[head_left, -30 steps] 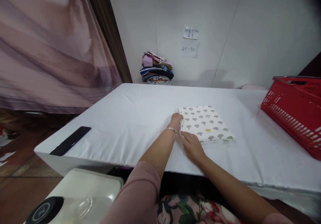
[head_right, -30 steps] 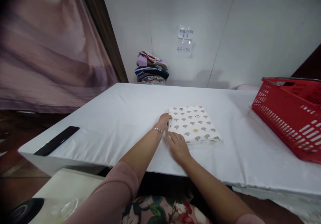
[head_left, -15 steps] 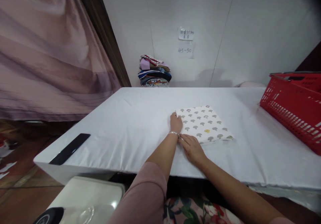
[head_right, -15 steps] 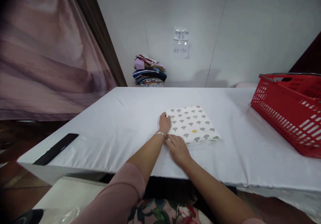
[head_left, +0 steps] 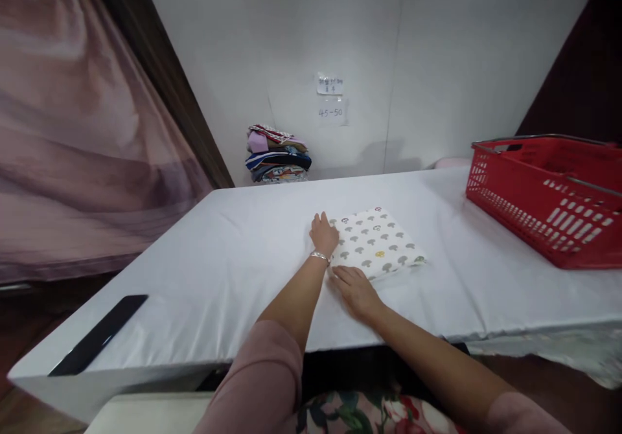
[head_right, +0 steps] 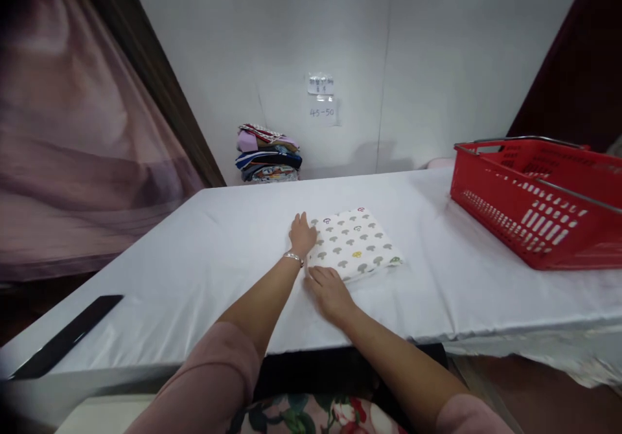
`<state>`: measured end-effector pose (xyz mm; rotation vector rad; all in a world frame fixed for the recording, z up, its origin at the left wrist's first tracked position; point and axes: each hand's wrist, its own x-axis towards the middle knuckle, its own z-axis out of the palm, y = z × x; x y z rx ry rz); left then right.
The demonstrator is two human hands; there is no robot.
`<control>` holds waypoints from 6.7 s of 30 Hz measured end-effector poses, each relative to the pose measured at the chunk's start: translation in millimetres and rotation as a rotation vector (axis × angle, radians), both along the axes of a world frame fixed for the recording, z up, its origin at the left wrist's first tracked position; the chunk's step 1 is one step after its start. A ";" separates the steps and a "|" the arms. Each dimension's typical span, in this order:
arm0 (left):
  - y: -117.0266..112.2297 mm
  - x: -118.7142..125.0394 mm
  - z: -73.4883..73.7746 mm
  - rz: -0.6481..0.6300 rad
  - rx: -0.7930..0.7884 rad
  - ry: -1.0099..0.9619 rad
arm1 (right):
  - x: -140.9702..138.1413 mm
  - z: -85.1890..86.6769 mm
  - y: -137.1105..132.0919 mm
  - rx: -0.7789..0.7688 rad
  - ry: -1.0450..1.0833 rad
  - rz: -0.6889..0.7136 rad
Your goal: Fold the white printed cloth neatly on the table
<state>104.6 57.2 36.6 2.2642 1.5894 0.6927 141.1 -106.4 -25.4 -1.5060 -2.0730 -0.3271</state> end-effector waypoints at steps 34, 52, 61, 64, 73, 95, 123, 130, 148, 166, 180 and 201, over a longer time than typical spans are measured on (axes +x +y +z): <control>-4.3 -0.4 -20.8 -0.226 -0.066 0.173 | 172.8 14.5 -55.2 -0.179 1.254 -0.471; -7.4 1.9 -24.5 -0.207 -0.021 0.189 | 190.7 4.0 -55.9 -0.133 0.786 -0.575; -9.7 3.9 -28.8 -0.209 0.038 0.192 | 163.6 45.3 -51.7 -0.178 0.319 -0.483; -9.4 4.8 -30.1 -0.213 0.028 0.176 | 139.2 64.7 -37.6 -0.092 0.260 -0.369; -12.0 5.8 -31.2 -0.209 -0.014 0.137 | 145.8 22.6 -18.7 -0.366 0.071 -0.507; -77.1 -46.3 -56.6 -0.304 0.029 -0.270 | 147.2 38.7 -1.8 -0.506 -0.009 -0.540; 36.5 -22.4 -13.4 -0.151 -0.337 -0.126 | 202.7 11.8 -19.1 -0.411 0.583 -0.810; -12.4 -40.6 -10.3 -0.310 -0.467 -0.012 | 257.1 46.8 20.4 -0.216 0.316 -0.754; -69.7 -63.8 -38.0 -0.524 -0.173 -0.429 | 117.8 30.5 -88.8 -0.071 0.398 -0.446; -73.5 -52.9 -36.8 -0.261 -0.188 -0.313 | 120.2 -8.1 -104.5 -0.080 0.191 -0.416; -71.0 -56.6 -31.7 -0.325 -0.323 -0.474 | 122.8 -16.2 -101.9 -0.051 0.165 -0.395; -78.4 -12.7 -0.1 -0.373 0.160 0.037 | 121.0 -17.1 -101.1 0.005 0.082 -0.356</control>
